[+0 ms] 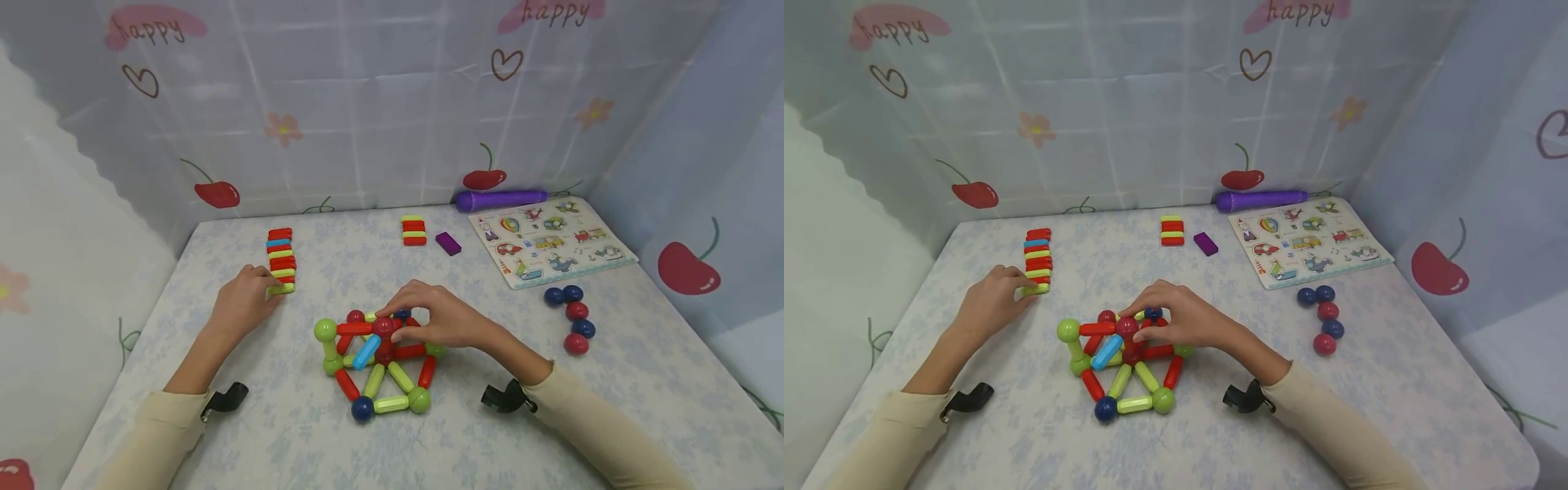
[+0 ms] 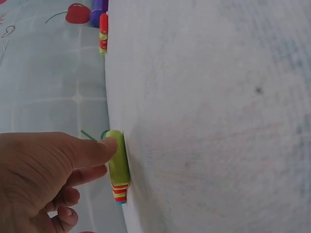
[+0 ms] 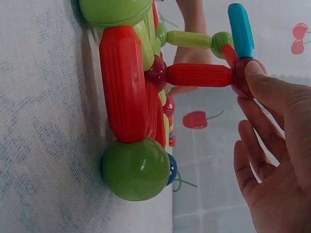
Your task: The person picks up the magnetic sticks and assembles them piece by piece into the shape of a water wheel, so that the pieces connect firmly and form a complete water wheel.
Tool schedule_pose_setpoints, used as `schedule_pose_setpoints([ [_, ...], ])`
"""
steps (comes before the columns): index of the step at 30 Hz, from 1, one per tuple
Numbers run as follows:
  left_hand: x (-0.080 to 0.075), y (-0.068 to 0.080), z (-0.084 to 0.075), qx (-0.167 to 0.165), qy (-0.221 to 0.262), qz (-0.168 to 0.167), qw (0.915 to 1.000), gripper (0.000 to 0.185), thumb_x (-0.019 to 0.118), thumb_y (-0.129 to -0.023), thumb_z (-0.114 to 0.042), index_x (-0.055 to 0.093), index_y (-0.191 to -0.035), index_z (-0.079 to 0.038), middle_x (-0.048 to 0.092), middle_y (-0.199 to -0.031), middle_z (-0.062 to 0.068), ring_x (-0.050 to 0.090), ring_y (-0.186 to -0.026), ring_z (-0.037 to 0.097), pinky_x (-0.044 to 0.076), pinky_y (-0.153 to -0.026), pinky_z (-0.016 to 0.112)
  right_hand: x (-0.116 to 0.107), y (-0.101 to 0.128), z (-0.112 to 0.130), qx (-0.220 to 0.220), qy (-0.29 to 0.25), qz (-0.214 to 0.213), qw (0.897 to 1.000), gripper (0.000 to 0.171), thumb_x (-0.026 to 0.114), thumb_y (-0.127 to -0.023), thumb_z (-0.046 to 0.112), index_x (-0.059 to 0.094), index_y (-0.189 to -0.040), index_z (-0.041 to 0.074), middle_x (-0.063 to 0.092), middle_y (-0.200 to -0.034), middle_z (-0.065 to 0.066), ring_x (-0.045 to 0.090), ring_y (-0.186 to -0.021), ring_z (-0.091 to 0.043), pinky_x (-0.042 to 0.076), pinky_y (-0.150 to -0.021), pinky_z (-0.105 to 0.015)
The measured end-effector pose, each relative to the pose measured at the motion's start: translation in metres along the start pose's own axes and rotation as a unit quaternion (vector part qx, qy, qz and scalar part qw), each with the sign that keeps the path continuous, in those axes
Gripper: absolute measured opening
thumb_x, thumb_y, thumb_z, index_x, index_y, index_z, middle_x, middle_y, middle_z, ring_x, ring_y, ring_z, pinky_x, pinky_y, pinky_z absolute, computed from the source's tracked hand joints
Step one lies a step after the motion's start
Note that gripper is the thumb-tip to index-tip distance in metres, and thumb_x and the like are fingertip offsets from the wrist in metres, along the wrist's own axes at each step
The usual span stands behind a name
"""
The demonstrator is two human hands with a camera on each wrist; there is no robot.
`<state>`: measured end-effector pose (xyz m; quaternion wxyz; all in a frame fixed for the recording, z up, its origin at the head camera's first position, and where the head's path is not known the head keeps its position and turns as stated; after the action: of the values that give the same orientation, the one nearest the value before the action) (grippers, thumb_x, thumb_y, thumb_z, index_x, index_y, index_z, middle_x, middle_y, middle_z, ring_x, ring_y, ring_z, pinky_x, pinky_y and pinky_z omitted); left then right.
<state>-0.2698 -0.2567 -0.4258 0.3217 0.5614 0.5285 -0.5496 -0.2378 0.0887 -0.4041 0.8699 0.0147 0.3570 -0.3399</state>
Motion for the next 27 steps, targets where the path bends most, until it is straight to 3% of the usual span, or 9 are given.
schedule_pose_setpoints([
  [11,0.012,0.002,0.005,-0.007,0.014,0.003,0.9999,0.025,0.091,-0.086,-0.009,0.081,-0.107,-0.001,0.074,-0.104,0.017,0.062,-0.093,0.031,0.063,-0.072,0.047,0.005,0.004,0.0,0.004,-0.006,0.001,1.0,0.04,0.087,-0.093,0.024,0.078,-0.132,0.019,0.075,-0.124,0.009,0.061,-0.12,-0.015,0.056,-0.1,-0.052],
  [17,0.014,0.001,0.006,-0.01,0.001,0.025,0.9996,0.031,0.09,-0.087,-0.009,0.08,-0.115,-0.001,0.073,-0.102,0.016,0.063,-0.093,0.031,0.063,-0.073,0.047,0.005,0.003,-0.001,0.001,-0.008,-0.001,1.0,0.04,0.087,-0.093,0.023,0.079,-0.131,0.019,0.075,-0.124,0.009,0.062,-0.121,-0.018,0.056,-0.101,-0.053],
  [22,0.016,0.008,0.005,-0.002,-0.015,0.038,0.9992,0.035,0.088,-0.089,-0.011,0.079,-0.121,0.001,0.069,-0.106,0.018,0.059,-0.097,0.032,0.063,-0.071,0.046,0.004,0.002,0.0,-0.001,-0.008,-0.001,1.0,0.04,0.087,-0.093,0.022,0.078,-0.132,0.019,0.075,-0.124,0.009,0.062,-0.12,-0.018,0.056,-0.1,-0.052],
  [27,0.003,0.023,0.0,-0.002,0.064,-0.001,0.998,0.028,0.081,-0.095,-0.009,0.076,-0.122,-0.001,0.07,-0.113,0.018,0.058,-0.1,0.033,0.058,-0.076,0.048,0.001,0.0,0.001,-0.004,-0.007,-0.002,1.0,0.041,0.088,-0.092,0.02,0.078,-0.132,0.017,0.075,-0.125,0.008,0.062,-0.121,-0.018,0.056,-0.101,-0.053],
])
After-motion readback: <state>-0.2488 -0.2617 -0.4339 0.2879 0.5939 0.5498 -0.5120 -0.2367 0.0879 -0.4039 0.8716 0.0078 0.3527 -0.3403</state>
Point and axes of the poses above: each hand's wrist, its own y-axis away from the middle knuckle, its own x-axis out of the palm, z = x × y, the point moved 5 cm from there along -y, towards the middle knuckle
